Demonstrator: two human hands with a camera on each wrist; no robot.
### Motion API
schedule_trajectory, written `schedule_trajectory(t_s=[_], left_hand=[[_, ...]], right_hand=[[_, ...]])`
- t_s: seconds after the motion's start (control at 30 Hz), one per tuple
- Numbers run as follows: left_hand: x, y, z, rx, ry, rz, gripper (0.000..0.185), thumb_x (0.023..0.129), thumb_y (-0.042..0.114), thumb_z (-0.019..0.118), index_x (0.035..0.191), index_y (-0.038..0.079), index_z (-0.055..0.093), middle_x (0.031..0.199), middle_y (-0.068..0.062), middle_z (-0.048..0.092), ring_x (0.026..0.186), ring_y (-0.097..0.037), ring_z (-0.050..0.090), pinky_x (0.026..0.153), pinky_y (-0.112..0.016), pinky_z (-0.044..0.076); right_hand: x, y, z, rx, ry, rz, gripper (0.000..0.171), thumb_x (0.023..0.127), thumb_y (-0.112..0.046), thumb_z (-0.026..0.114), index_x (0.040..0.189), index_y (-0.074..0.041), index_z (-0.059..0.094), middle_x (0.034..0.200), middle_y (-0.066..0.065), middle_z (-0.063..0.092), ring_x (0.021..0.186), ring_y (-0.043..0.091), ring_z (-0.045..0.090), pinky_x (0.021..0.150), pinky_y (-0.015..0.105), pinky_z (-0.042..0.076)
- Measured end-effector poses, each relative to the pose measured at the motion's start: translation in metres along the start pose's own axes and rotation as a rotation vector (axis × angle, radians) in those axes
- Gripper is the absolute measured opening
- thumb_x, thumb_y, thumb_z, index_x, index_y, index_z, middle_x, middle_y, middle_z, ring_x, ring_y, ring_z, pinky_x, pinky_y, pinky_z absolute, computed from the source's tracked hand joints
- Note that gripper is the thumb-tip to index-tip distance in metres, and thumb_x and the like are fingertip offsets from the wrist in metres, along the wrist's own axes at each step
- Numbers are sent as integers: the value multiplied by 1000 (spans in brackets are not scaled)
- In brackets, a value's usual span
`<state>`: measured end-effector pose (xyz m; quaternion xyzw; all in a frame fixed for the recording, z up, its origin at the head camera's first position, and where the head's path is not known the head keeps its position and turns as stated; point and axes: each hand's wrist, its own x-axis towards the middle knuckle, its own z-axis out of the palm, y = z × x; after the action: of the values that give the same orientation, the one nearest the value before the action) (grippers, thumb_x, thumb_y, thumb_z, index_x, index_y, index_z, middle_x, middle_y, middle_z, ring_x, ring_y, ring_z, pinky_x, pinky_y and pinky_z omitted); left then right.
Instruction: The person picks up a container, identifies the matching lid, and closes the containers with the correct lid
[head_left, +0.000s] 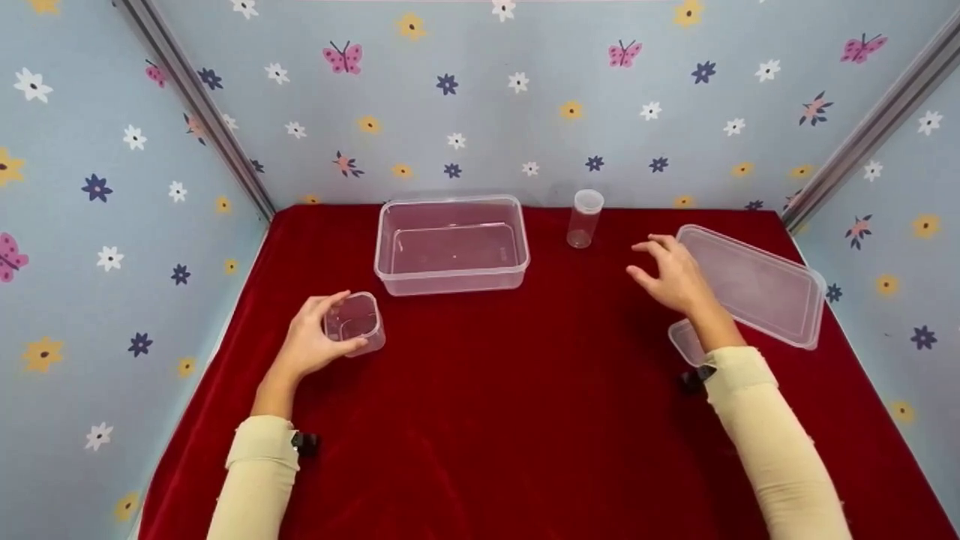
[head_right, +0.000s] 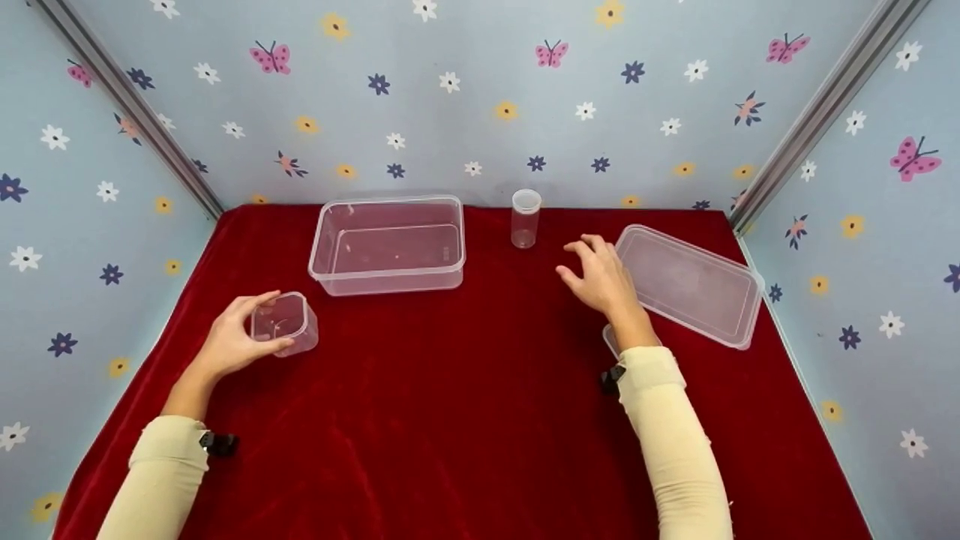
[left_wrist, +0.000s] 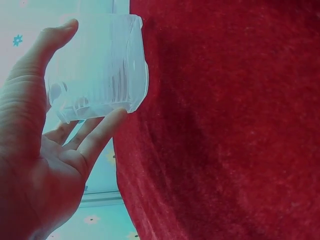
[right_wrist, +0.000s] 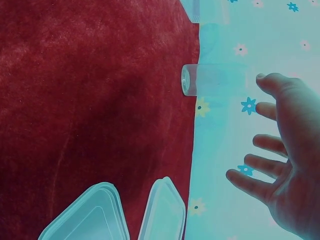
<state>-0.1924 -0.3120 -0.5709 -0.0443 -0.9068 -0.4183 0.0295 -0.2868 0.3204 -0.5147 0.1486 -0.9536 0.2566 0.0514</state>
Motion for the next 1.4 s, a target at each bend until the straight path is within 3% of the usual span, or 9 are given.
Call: schedule_trajectory(t_s=[0.77,1.07,1.4], left_hand=[[9,28,13,22,3,76,91,78,23,103,156,4,62,141,-28,62,130,-46,61,115,-63,53],[14,42,24,32,2,115,89,75,24,104,154,5,65,137,-27,64,124,-44,64,110,-60,55],[22,62,32,35,-15,150,90,76,26,104,154,6,65,138,-27,64,123,-42,65,108,-58,55]], right_hand=[[-17,11,-9,-29,24,-37,41,106,-27,79,137,0,73,143,33,65,137,55,58,120,73,45],[-26,17,-12,-39,19,-19,40,106,-27,79,135,0,74,136,31,66,123,51,60,107,71,49],[-35,24,-20,-18,1,13,39,107,-27,78,135,-1,75,135,30,66,130,53,60,111,73,48]])
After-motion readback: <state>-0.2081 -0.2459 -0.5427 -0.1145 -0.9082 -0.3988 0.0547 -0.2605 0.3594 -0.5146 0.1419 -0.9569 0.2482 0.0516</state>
